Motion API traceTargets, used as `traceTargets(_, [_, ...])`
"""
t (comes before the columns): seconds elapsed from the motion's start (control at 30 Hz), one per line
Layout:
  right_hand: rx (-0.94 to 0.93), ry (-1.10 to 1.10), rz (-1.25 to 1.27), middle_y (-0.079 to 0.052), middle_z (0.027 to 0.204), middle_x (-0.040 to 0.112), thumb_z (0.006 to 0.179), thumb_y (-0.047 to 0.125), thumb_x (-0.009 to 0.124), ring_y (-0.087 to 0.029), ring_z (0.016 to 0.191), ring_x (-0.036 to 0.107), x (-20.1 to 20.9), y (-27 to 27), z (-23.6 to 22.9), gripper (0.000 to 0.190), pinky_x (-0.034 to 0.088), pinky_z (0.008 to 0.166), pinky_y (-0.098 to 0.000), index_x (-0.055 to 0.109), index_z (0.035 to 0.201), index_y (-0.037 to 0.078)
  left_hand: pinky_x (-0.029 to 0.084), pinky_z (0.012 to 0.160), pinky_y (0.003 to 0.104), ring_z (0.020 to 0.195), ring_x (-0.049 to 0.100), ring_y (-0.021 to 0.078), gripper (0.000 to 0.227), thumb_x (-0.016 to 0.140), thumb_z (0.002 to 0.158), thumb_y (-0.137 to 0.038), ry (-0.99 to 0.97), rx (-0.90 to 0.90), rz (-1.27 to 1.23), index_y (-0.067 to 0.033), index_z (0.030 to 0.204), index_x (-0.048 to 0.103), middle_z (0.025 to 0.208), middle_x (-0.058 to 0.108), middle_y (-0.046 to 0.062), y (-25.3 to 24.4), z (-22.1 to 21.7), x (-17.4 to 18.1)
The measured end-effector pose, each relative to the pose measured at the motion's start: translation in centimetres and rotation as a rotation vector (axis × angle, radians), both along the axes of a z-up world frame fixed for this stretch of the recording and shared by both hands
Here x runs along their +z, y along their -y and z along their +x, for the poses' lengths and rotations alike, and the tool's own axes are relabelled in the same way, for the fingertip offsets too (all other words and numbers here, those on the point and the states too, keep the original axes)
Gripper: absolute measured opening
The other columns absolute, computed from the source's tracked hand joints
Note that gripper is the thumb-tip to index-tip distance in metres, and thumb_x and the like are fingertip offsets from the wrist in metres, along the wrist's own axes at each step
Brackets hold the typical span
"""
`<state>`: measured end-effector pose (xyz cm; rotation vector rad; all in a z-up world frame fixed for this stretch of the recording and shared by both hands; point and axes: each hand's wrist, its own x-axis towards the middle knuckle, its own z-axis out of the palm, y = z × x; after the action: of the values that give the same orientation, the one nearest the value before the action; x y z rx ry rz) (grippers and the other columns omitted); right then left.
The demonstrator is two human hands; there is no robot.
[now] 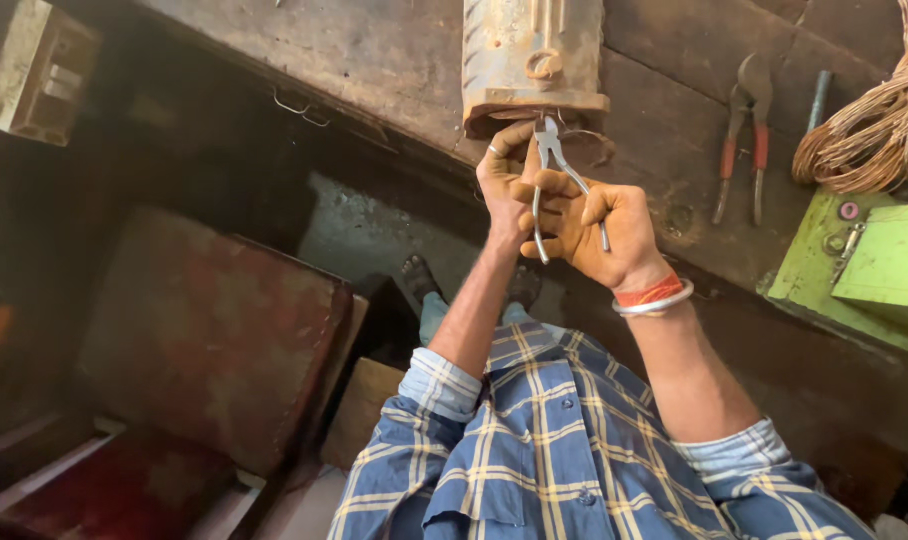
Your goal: The person uses pliers and a screwdriver to cut and pull copper wire from a cylindrical metal component on a workbench. They repeatedly cut the wire and pull out bundles, placing them aside.
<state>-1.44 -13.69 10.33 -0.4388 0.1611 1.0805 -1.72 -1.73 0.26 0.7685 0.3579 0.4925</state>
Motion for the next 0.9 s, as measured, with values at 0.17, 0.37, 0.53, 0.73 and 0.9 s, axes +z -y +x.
traceTargets(0.17, [-0.147, -0.164, -0.114, -0.026, 0.13, 0.065, 0.08, 0.004, 0.044, -0.039, 0.109, 0.066, -0.8, -0.7, -0.3, 0.053, 0.056, 0.1, -0.056, 0.065, 0.127, -0.009, 0.054, 0.08, 0.024, 0.089, 0.064, 0.0065, 0.021, 0.072, 0.097, -0.003, 0.075, -0.014, 0.047, 0.001, 0.116, 0.066, 0.102, 0.07, 0.002, -0.2, -0.1, -0.4])
traceTargets(0.37, [-0.142, -0.134, -0.275, -0.016, 0.089, 0.06, 0.075, 0.0, 0.045, -0.031, 0.08, 0.061, -0.3, -1.3, 0.5, 0.028, 0.051, 0.067, -0.0423, 0.064, 0.096, 0.001, 0.055, 0.077, 0.023, 0.087, 0.065, 0.0072, 0.013, 0.066, 0.103, -0.001, 0.012, 0.001, 0.13, 0.0042, 0.115, 0.068, 0.1, 0.072, 0.005, -0.2, 0.4, -1.1])
traceTargets(0.53, [-0.087, 0.047, -0.505, -0.013, 0.086, 0.057, 0.068, -0.007, 0.041, -0.023, 0.067, 0.051, -0.4, -2.0, 0.0, 0.022, 0.043, 0.054, -0.0354, 0.054, 0.081, 0.006, 0.055, 0.075, 0.022, 0.085, 0.065, 0.006, 0.013, 0.066, 0.1, 0.001, 0.001, -0.007, 0.159, 0.0029, 0.113, 0.068, 0.099, 0.071, 0.004, -0.3, 0.5, -1.4])
traceTargets(0.73, [0.136, 0.746, -0.994, -0.015, 0.076, 0.057, 0.081, -0.003, 0.042, -0.024, 0.059, 0.052, -0.3, -1.3, 0.9, 0.015, 0.044, 0.05, -0.0396, 0.055, 0.081, 0.004, 0.055, 0.077, 0.023, 0.088, 0.065, 0.0063, 0.011, 0.068, 0.098, 0.004, 0.033, 0.027, 0.495, 0.0013, 0.108, 0.068, 0.098, 0.071, 0.003, -2.1, 0.2, -0.5])
traceTargets(0.9, [0.169, 2.015, -1.292, -0.019, 0.084, 0.063, 0.085, 0.0, 0.056, -0.041, 0.079, 0.064, 1.6, 0.2, 2.5, 0.002, 0.052, 0.069, -0.0501, 0.058, 0.085, 0.001, 0.056, 0.084, 0.024, 0.093, 0.065, 0.007, 0.009, 0.067, 0.099, 0.001, 0.078, 0.041, 0.541, -0.0007, 0.109, 0.068, 0.1, 0.07, 0.001, -2.5, -0.1, 0.1])
